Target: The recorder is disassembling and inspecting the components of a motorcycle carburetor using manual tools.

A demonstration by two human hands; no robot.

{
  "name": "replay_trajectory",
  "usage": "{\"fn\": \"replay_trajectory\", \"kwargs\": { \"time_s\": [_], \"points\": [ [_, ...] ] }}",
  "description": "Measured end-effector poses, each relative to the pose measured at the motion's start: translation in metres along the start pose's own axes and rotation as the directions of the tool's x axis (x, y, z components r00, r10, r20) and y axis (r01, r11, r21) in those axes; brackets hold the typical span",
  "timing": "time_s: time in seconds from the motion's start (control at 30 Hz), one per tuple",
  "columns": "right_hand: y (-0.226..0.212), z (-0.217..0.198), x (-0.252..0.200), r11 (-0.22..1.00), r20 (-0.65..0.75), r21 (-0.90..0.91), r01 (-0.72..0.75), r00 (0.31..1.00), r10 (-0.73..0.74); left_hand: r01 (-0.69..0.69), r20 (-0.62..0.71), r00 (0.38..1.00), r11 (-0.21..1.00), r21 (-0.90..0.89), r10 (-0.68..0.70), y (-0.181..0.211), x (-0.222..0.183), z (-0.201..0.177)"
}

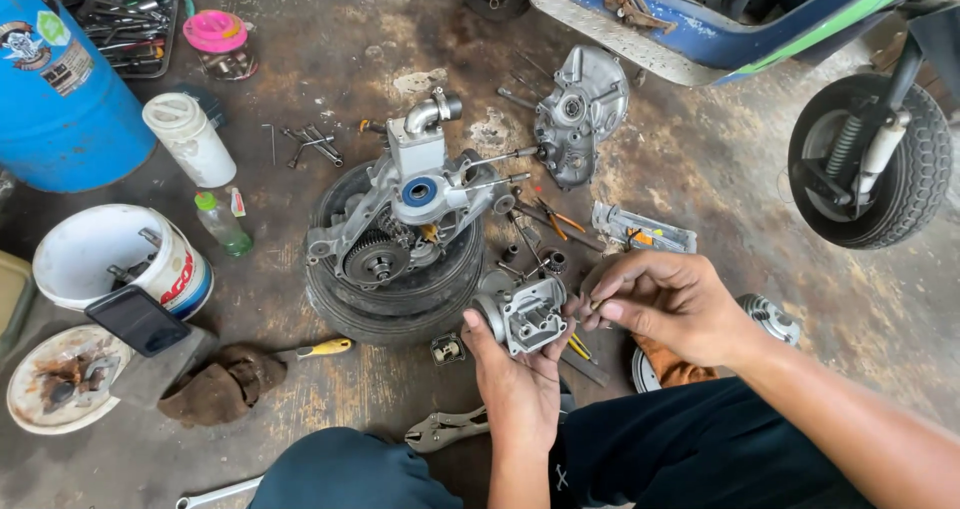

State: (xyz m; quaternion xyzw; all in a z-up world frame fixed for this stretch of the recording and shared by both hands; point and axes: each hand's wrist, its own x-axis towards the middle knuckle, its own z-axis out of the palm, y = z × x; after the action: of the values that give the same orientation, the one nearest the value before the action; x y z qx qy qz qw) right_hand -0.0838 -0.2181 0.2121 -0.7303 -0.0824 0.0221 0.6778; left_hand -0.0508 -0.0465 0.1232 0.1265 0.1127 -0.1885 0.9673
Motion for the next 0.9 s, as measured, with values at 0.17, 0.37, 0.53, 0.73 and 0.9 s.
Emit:
{"fn": "replay_trajectory", "kwargs": {
  "time_s": [0.17, 0.37, 0.53, 0.73, 0.9],
  "points": [
    [-0.013, 0.028, 0.004, 0.906, -0.032, -0.389, 0.168, 0.980, -0.195, 0.058, -0.040, 0.997, 0.993, -0.104, -0.062, -0.004, 0.004, -0.012],
    [-0.015, 0.040, 0.009, 0.623, 0.078, -0.718, 0.311, 0.925, -0.372, 0.055, -0.006, 0.998, 0.992, -0.112, -0.056, -0.015, 0.007, -0.025],
    [-0.012, 0.038, 0.009, 0.510, 0.134, -0.793, 0.335, 0.911, -0.390, 0.046, -0.031, 0.998, 0.996, -0.080, -0.049, -0.013, 0.004, -0.015],
    [-0.012, 0.036, 0.008, 0.496, 0.134, -0.812, 0.308, 0.925, -0.355, 0.020, -0.067, 0.998, 1.000, 0.004, -0.020, -0.017, 0.002, -0.015],
    [-0.012, 0.037, 0.009, 0.499, 0.152, -0.804, 0.325, 0.922, -0.355, -0.067, -0.147, 0.985, 0.989, 0.129, 0.086, -0.017, -0.004, -0.006]
  ]
}}
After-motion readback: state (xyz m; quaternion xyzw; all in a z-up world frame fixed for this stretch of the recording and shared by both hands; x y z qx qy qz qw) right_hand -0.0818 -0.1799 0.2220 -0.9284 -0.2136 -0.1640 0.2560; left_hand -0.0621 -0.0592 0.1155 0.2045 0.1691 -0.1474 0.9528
